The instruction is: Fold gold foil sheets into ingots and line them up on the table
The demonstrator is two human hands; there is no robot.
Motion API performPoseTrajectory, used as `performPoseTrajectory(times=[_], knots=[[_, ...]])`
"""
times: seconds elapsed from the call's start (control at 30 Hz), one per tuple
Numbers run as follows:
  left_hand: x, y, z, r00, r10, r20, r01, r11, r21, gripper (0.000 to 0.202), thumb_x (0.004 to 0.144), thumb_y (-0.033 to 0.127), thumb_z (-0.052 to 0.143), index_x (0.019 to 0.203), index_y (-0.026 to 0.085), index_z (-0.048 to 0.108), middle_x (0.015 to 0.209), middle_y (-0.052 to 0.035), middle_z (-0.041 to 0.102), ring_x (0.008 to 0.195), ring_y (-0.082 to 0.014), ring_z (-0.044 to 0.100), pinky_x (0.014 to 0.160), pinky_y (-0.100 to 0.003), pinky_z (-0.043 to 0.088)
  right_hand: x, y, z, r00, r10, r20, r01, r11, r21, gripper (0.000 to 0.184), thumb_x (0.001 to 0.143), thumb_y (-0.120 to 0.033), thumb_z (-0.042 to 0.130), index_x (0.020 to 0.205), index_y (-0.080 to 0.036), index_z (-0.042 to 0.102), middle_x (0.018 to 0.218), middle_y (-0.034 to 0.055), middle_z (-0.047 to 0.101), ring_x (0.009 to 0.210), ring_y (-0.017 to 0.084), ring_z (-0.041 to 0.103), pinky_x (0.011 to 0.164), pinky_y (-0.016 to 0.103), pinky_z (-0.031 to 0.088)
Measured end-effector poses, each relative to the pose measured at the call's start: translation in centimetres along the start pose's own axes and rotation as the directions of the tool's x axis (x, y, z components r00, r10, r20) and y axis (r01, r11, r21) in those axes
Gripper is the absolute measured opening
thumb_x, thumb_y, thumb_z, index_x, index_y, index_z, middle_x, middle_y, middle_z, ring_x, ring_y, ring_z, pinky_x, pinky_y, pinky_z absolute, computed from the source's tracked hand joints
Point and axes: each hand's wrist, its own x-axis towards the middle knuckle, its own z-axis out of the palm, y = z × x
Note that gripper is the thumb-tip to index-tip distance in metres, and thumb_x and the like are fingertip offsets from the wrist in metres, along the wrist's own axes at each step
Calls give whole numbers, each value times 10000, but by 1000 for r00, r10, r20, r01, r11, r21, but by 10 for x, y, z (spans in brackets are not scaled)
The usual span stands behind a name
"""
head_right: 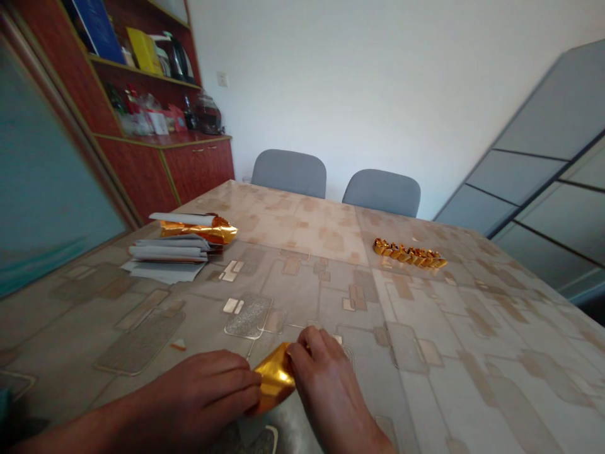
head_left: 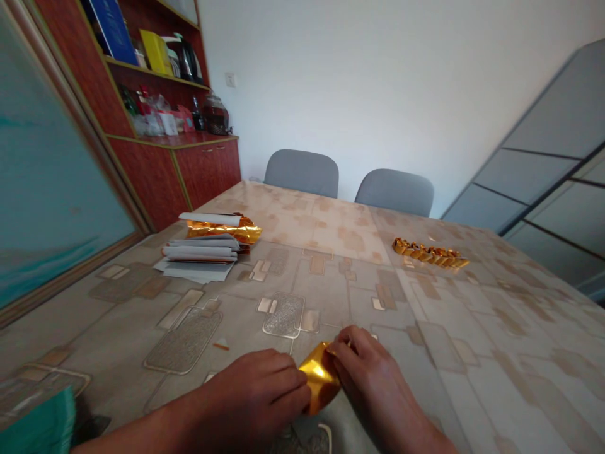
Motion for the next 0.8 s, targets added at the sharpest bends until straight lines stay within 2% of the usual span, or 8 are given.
performPoseTrajectory(times=[0.1, 0.2, 0.23, 0.3, 0.37, 0.47, 0.67, 0.8], knots=[[-2, -4, 2, 1000, -4, 0, 4, 1000, -25, 245, 996, 121, 392, 943, 212, 613, 818, -9, 689, 699, -167, 613, 631, -252, 462, -1, -3, -8, 997, -61, 44, 58, 995, 75, 166, 910, -49, 655, 883, -212, 663, 902, 22, 659, 823, 211, 605, 710, 322, 490], [0, -8, 3, 992, -77, -102, 63, 989, -133, 259, 989, 119, 379, 942, 198, 622, 824, -19, 700, 715, -161, 635, 656, -245, 483, -3, -7, -22, 991, -115, 75, 97, 973, 209, 58, 936, -153, 648, 945, -209, 661, 986, 52, 661, 895, 224, 600, 766, 342, 498], [1, -9, 3, 986, -109, -129, 86, 982, -167, 260, 987, 120, 381, 947, 195, 627, 828, -20, 704, 726, -159, 643, 672, -244, 491, -4, -9, -26, 988, -129, 83, 105, 964, 245, 88, 908, -206, 697, 986, -212, 657, 1030, 60, 658, 934, 237, 595, 794, 358, 500], [3, -9, 2, 974, -160, -160, 123, 968, -217, 255, 979, 112, 395, 963, 196, 636, 841, -17, 709, 755, -159, 652, 705, -249, 501, -5, -10, -30, 985, -134, 109, 102, 959, 263, 319, 789, -280, 829, 1048, -226, 650, 1100, 63, 653, 994, 268, 581, 838, 392, 498], [4, -7, -1, 973, -174, -148, 134, 959, -249, 260, 955, 82, 409, 977, 202, 639, 872, -18, 714, 793, -161, 652, 736, -255, 505, -6, -11, -28, 985, -122, 124, 92, 970, 223, 358, 741, -246, 862, 1032, -238, 655, 1100, 54, 662, 992, 276, 581, 833, 397, 495], [4, -2, -11, 987, -136, -82, 110, 957, -267, 273, 899, 55, 450, 1017, 216, 636, 935, -24, 712, 854, -177, 637, 777, -277, 500, -7, -11, -18, 988, -138, 64, 128, 981, 146, 193, 822, -153, 762, 963, -231, 655, 1018, 46, 679, 919, 258, 592, 765, 370, 492], [0, 0, -19, 985, -159, 74, 167, 979, -118, 266, 814, 242, 696, 1063, 218, 603, 1052, -38, 677, 903, -233, 598, 779, -329, 481, -8, -11, -9, 985, -171, -2, 171, 981, 96, 88, 908, -148, 678, 938, -227, 654, 951, 43, 679, 848, 243, 595, 708, 347, 485], [-3, -6, -3, 986, -164, 9, 164, 986, 34, 155, 879, 68, 505, 896, 202, 583, 892, -22, 659, 778, -203, 573, 682, -298, 424, -7, -13, -14, 989, -141, 37, 137, 986, 94, 64, 906, -173, 684, 924, -227, 655, 978, 50, 683, 882, 250, 602, 740, 362, 502]])
